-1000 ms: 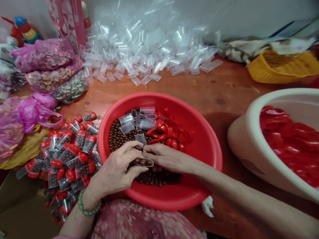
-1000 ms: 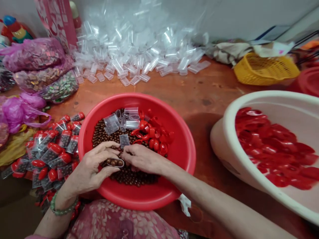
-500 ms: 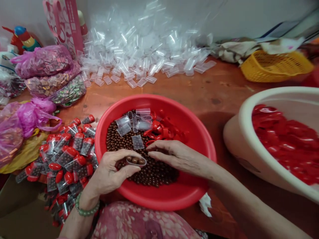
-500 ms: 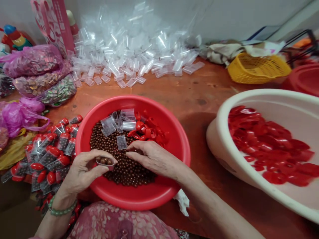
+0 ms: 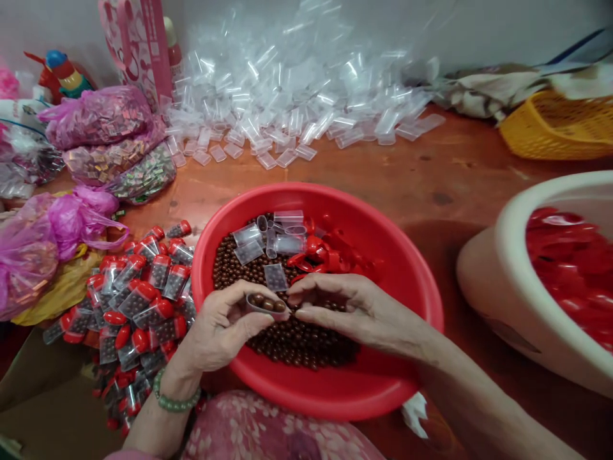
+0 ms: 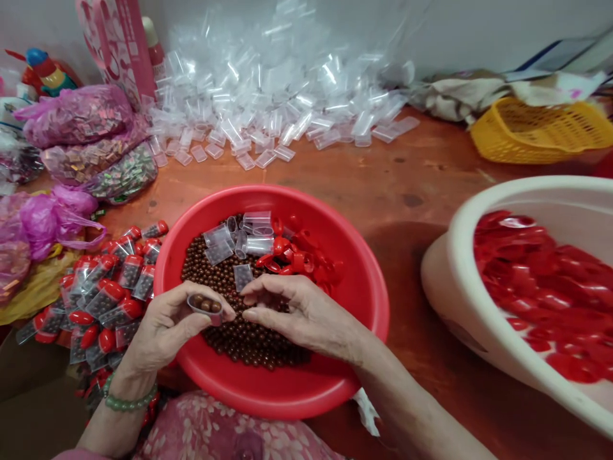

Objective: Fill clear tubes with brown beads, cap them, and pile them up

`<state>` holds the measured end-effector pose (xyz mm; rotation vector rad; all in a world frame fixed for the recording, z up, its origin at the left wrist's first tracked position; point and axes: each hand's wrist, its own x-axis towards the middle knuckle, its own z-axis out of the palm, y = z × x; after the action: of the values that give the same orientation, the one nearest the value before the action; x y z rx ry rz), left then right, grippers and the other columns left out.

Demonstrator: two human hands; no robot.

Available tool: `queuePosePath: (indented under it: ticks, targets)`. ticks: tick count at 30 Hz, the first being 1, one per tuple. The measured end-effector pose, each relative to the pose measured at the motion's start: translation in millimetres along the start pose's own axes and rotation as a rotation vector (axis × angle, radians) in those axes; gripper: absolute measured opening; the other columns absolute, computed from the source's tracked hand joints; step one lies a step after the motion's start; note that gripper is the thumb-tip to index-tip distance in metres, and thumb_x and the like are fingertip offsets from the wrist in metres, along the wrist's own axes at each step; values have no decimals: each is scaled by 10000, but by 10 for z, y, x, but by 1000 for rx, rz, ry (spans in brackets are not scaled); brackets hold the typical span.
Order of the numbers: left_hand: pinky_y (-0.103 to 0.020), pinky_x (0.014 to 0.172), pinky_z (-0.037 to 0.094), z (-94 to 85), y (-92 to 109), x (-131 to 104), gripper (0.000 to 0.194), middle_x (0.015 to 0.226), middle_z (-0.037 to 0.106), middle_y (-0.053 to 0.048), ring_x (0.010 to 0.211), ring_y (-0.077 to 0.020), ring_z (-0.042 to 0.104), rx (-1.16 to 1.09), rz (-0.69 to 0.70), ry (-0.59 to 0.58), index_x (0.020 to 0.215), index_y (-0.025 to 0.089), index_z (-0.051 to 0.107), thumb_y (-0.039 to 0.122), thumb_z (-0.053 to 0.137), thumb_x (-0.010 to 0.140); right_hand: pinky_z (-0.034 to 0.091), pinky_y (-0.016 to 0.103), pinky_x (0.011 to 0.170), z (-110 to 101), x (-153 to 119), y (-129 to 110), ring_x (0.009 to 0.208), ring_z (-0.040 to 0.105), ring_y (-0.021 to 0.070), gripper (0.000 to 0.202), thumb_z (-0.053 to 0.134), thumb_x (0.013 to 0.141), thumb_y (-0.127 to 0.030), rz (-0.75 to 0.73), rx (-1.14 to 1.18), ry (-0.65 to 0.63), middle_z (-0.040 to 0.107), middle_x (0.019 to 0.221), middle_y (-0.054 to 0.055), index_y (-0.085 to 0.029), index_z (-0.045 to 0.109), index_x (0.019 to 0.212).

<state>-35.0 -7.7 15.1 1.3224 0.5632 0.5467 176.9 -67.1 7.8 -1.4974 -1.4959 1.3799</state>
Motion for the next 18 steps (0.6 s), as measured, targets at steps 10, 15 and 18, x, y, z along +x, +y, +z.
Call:
queuePosePath:
  ticks: [10, 15, 18]
  targets:
    - [-226, 812, 480, -10, 6, 25, 141, 955, 685, -53, 886, -127, 626, -17, -50, -17, 993, 150, 631, 200, 618, 862, 494, 255, 648, -7, -5, -99, 697, 587, 130, 174, 700, 795, -287, -328, 4, 186, 616, 787, 10, -212, 642, 940]
    - [-224, 791, 469, -19, 15, 17, 163, 966, 676, -51, 862, -126, 608, 67, -42, -31, 1019, 152, 628, 187, 603, 862, 449, 246, 616, 28, 85, -250, 662, 523, 116, 184, 729, 782, -306, -497, -94, 173, 549, 744, -14, -213, 604, 879]
    - [-226, 809, 462, -28, -3, 14, 173, 978, 670, -47, 874, -132, 596, 93, -23, -48, 1027, 149, 631, 184, 599, 860, 445, 249, 621, 55, 142, -334, 698, 528, 125, 202, 703, 806, -332, -531, -158, 108, 559, 789, -1, -211, 596, 927]
